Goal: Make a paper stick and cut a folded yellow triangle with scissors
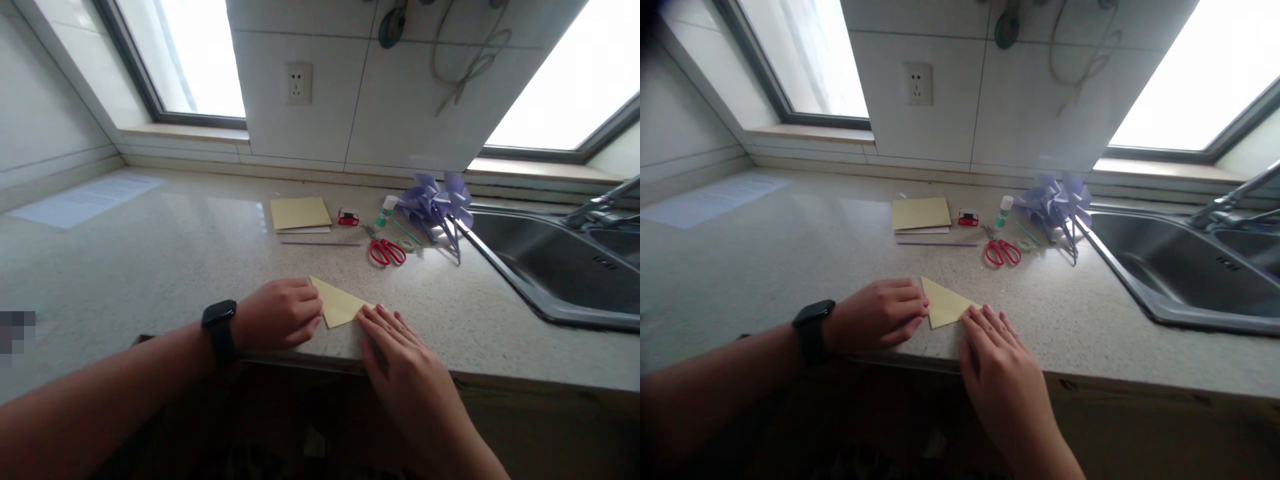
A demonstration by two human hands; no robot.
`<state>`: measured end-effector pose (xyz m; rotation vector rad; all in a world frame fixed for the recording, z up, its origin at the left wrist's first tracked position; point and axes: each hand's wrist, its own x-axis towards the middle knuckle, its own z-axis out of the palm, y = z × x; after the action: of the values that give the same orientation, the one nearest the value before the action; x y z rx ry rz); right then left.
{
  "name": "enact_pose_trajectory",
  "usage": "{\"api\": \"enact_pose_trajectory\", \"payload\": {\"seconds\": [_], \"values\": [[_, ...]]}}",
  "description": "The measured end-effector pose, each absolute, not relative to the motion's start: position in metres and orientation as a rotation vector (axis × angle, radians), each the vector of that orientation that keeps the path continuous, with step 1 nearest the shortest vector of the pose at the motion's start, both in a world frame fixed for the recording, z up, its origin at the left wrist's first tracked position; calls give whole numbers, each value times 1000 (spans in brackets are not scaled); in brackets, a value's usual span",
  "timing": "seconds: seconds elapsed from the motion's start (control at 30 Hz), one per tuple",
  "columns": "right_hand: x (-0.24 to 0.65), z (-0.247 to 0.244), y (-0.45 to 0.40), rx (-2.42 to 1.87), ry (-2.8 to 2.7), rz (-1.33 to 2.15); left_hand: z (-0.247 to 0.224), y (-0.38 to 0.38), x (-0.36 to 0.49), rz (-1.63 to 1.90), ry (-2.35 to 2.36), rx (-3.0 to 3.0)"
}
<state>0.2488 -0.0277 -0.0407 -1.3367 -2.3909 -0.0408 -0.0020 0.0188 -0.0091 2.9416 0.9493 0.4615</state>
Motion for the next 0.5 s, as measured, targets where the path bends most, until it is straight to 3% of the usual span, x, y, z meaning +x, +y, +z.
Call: {"api": "enact_pose_trajectory", "payload": {"seconds": [0.5], "values": [[273,-49,33,-1301,-2383,-171,-12,20,6,321,1121,3057]]}}
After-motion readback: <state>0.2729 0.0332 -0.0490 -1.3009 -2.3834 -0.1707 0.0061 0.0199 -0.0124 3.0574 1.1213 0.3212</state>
